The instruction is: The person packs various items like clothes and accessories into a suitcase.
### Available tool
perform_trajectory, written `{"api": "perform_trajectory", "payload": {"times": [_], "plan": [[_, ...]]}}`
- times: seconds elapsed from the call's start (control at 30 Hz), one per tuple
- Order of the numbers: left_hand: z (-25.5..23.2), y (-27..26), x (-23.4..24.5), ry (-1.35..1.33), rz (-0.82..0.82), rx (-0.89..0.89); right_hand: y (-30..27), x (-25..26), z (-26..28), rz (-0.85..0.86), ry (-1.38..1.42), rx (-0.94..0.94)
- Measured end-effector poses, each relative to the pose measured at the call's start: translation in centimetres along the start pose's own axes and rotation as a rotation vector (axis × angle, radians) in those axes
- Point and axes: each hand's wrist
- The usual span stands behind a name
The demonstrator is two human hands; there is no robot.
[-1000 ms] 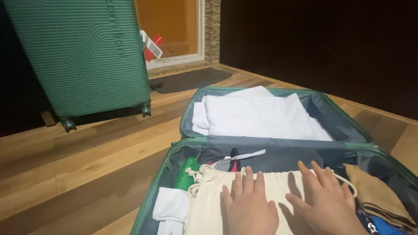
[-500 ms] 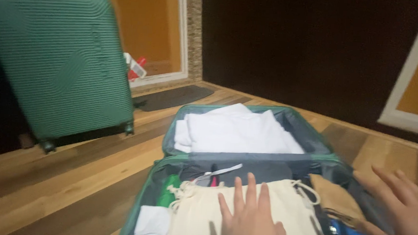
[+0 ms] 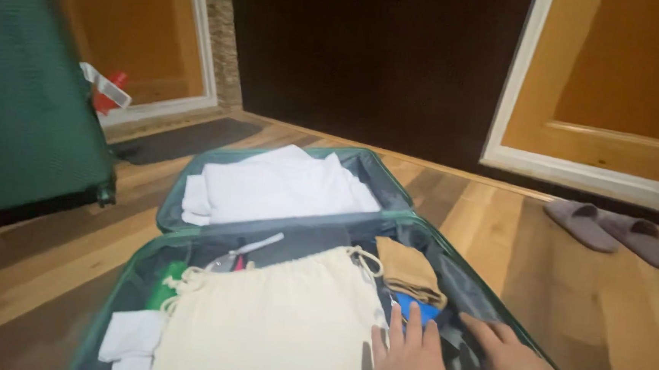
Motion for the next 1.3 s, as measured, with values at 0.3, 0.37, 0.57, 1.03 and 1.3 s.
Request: {"api": "perform_trajectory", "payload": {"times": [0.3, 0.37, 0.57, 1.03, 1.3], "plan": [[-4.2, -3.0, 3.5, 0.07, 0.139, 0.076, -2.7, -0.5, 0.1, 0.083, -0.09, -0.133], [-4.5, -2.8, 3.4, 0.081, 0.168, 0.097, -2.5, -0.6, -0.4, 0.079, -0.096, -0.161], [-3.9, -3.2, 0.8, 0.106, 0.188, 0.114, -2.4, -1.4, 0.4, 0.108, -0.082, -0.204], [-2.8, -4.2, -2.2, 0.174, 0.11, 0.01, -0.5, -4.3, -0.5, 0.324, -0.04, -0.333], [-2.9, -3.8, -2.3, 0.217, 0.193, 0.0, -0.6, -3.4, 0.7, 0.351, -0.049, -0.419]]}}
Point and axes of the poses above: each hand's wrist, its own y-axis towards the middle knuckle, its own x-axis out of the back of the hand, z = x × y, and after that the axes turned 6 degrees about y, right-handed
